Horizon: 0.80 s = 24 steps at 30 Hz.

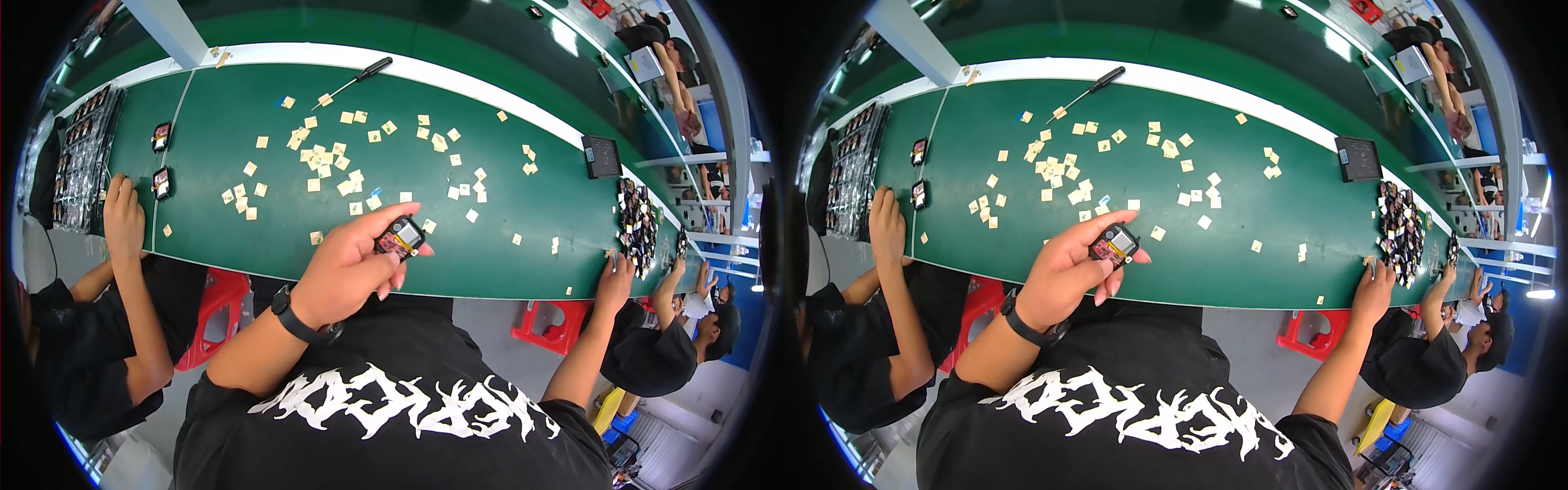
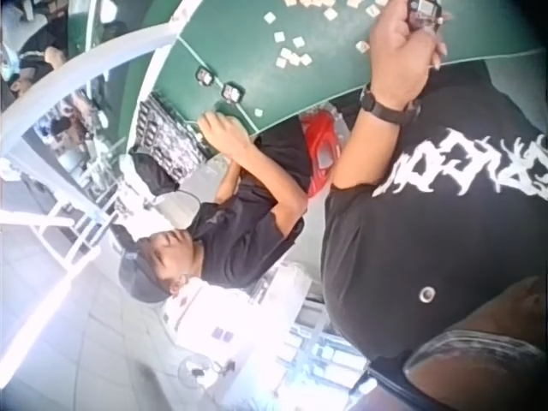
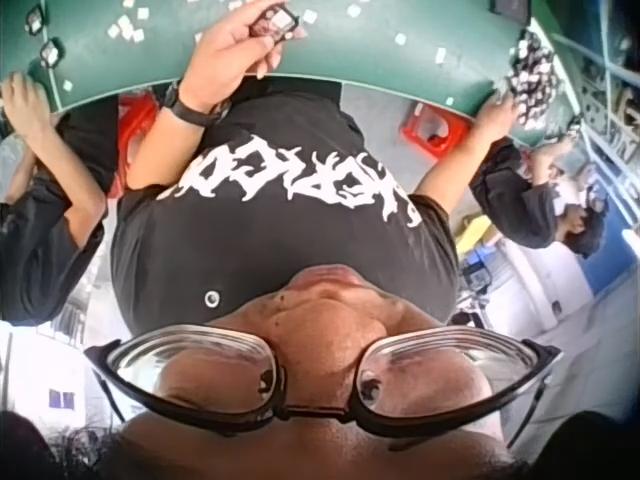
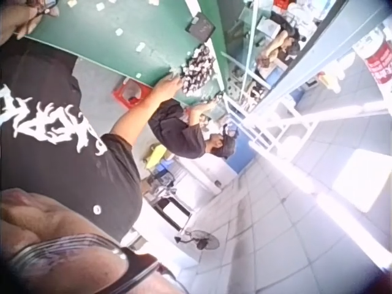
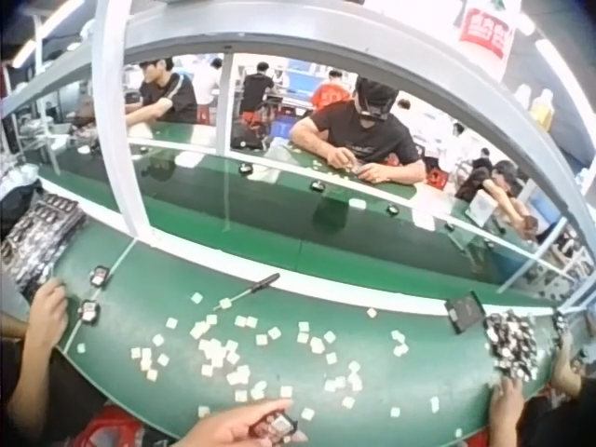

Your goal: Assemble small electronic components, specifically attaching a small connector to a circuit board and applying adhesive strips.

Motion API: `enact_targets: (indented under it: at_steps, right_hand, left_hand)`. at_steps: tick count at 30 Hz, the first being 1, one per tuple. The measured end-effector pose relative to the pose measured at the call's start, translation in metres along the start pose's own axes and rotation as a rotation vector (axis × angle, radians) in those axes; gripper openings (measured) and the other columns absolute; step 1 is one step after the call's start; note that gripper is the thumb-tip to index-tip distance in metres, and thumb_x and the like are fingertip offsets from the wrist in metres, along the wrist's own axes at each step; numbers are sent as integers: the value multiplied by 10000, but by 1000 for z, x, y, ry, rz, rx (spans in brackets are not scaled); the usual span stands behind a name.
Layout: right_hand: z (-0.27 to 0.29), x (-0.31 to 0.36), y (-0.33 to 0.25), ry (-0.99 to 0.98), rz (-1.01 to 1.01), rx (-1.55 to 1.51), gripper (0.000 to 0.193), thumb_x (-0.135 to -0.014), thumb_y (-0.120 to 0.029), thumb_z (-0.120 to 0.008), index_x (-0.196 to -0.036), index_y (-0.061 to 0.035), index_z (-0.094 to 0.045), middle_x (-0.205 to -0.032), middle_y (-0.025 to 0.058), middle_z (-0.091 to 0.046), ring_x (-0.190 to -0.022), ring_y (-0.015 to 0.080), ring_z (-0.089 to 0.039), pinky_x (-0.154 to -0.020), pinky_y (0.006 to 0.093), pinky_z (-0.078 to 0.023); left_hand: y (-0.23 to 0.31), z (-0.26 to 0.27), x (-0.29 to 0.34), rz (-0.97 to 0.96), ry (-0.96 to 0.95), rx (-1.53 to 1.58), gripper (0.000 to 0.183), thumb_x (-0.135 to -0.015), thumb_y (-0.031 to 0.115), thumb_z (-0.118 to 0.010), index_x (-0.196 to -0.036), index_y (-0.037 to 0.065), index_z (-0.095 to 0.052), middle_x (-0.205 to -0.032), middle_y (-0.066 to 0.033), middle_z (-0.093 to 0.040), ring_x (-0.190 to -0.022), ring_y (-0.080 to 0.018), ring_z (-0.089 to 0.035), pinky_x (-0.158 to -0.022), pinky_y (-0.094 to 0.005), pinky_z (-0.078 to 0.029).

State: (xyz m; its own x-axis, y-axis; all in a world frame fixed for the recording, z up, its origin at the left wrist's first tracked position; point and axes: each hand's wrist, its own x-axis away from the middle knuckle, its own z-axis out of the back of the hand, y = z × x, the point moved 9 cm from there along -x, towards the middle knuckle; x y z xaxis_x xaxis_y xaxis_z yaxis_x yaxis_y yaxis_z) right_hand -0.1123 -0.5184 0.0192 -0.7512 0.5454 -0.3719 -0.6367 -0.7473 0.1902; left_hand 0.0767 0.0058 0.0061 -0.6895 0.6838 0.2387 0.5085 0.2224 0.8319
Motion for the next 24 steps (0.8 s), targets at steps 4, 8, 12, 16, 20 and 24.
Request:
enact_targets:
  at_steps: [4,8,12,16,20,24]
  right_hand:
    - [-7,-9,6,3,21,61,297,-989,-212,-626,-1248,-69,-656,-1252,146,-621,-1065,364,-666,-848,438,-556]
    - [-8,-18,13,-2,4,64,294,-974,-189,-633,-1251,-94,-655,-1246,141,-617,-1064,359,-664,-835,447,-555]
    - [-12,-24,21,-50,-58,95,285,-975,-186,-620,-1245,-99,-650,-1220,152,-615,-1037,377,-665,-815,467,-555]
    - [-10,-28,22,-31,-19,137,322,-977,-180,-611,-1289,-99,-618,-1239,169,-608,-1051,389,-659,-825,479,-551]
    - [-3,-29,20,-41,-79,145,328,-975,-189,-613,-1289,-95,-613,-1225,180,-601,-1048,398,-659,-831,489,-554]
    - [-9,-29,35,-50,-94,220,327,-979,-205,-608,-1289,-99,-607,-1184,195,-590,-992,410,-671,-783,507,-559]
  left_hand:
    - [17,-18,13,-32,-57,12,666,-888,-74,-424,-1550,-20,-370,-1210,-196,-676,-742,-104,-583,-612,-230,-496]
    - [27,-30,25,-44,-80,-90,701,-867,-93,-427,-1561,-22,-357,-1225,-173,-669,-760,-89,-564,-650,-230,-494]
    - [38,-35,30,-196,-101,-229,693,-856,-118,-413,-1543,-32,-393,-1182,-144,-686,-740,-89,-544,-685,-236,-489]
    - [37,-36,29,-185,-119,-270,696,-844,-133,-404,-1533,-32,-413,-1128,-139,-700,-710,-81,-529,-691,-236,-479]
    - [33,-31,28,-145,-109,-250,699,-842,-131,-405,-1534,-29,-414,-1116,-145,-699,-699,-75,-519,-684,-235,-475]
    - [31,-31,27,-104,-126,-158,687,-854,-122,-414,-1535,-30,-411,-1108,-152,-695,-700,-72,-515,-677,-232,-471]
